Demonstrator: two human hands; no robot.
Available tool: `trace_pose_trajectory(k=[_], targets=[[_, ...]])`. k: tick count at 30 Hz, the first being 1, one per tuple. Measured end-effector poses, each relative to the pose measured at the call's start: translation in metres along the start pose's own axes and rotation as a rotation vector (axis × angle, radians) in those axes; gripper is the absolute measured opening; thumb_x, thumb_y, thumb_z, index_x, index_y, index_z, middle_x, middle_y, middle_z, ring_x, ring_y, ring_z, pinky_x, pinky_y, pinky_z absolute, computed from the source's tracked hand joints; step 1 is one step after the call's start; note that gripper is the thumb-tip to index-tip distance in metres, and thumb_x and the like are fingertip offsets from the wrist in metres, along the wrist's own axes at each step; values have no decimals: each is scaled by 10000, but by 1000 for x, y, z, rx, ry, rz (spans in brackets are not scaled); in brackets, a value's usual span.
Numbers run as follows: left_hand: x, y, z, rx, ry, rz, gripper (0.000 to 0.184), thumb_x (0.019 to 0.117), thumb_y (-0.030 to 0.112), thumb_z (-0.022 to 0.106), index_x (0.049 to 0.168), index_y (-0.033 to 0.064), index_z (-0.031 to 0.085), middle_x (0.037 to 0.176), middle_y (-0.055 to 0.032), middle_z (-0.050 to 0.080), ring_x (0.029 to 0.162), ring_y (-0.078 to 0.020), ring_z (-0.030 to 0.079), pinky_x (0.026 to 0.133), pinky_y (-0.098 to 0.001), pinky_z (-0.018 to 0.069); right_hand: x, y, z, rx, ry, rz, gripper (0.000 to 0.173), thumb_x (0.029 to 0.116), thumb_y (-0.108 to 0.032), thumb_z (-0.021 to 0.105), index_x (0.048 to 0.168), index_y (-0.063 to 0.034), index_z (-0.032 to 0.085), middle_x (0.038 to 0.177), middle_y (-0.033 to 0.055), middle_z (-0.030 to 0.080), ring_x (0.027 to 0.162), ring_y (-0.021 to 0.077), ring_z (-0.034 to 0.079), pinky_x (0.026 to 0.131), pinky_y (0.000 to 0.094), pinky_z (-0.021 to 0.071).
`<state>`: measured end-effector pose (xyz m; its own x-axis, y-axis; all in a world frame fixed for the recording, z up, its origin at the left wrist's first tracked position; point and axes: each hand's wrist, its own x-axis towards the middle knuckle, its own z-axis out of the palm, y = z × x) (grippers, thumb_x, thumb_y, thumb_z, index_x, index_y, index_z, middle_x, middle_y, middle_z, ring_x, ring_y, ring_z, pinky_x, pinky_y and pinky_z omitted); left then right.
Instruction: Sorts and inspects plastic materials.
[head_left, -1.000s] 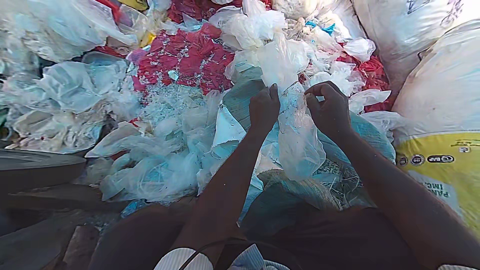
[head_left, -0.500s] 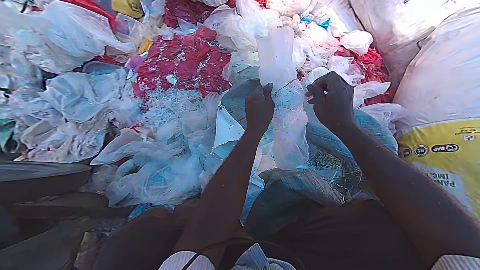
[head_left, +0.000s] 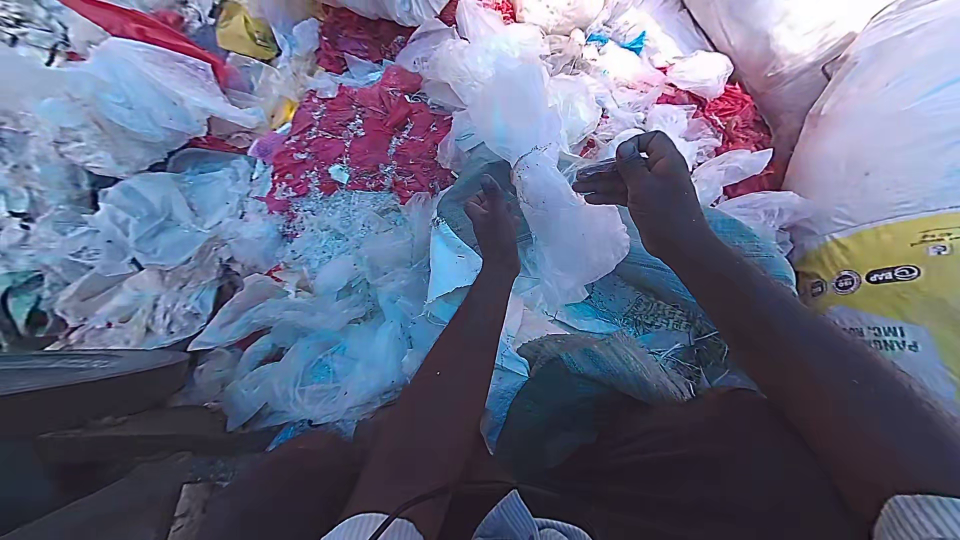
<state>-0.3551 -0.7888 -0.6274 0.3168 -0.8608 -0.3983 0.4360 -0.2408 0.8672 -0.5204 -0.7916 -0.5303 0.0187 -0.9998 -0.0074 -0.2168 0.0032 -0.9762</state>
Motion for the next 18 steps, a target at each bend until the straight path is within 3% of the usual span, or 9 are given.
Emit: trace_pose_trajectory(k=[2,3,5,8,11,15,18], targets=[[-11,-3,7,84,-174,75,761,1027,531,526,1556,47,270,1517,-200,440,1342,-295,507,1044,-526,481,1,1,0,-37,-30,-36,139,1128,-190,369,1133,-72,443,977,86,745,885,193,769,782,340,642],[-16,-3,11,120,-278,94,812,1003,494,589,1581,55,226,1560,-202,401,1382,-282,476,1088,-499,458,1,2,0,-33,-52,-53,133,1123,-188,375,1125,-78,451,983,71,720,899,174,757,797,335,635],[-23,-5,17,157,-429,100,953,909,390,755,1602,91,173,1527,-193,445,1332,-252,528,1065,-445,491,1,2,1,35,-93,-49,132,1118,-194,388,1114,-90,468,967,37,630,866,134,710,819,332,623],[-29,-12,21,124,-559,112,1095,796,248,881,1607,134,153,1486,-150,484,1278,-206,565,1033,-387,523,-1,-2,2,170,-94,13,128,1125,-195,381,1094,-98,458,885,40,645,758,180,731,762,388,657],[-26,-10,23,94,-520,124,933,836,150,845,1569,104,269,1426,-156,550,1253,-206,608,1029,-394,553,1,-2,-3,263,-13,53,140,1133,-203,366,1108,-86,439,885,105,679,775,292,766,735,479,673],[-6,-10,5,-2,-305,59,603,907,-6,727,1436,23,438,1264,-162,628,1105,-196,667,938,-370,586,11,-10,-33,383,312,-24,126,1138,-207,346,1085,-114,413,794,52,627,723,242,727,734,464,658],[10,-12,-19,-110,-394,-21,467,962,-6,652,1387,40,465,1152,-113,659,991,-178,692,866,-368,606,22,-7,-68,368,526,-70,114,1136,-207,358,1135,-103,406,835,67,627,737,234,726,716,423,657]])
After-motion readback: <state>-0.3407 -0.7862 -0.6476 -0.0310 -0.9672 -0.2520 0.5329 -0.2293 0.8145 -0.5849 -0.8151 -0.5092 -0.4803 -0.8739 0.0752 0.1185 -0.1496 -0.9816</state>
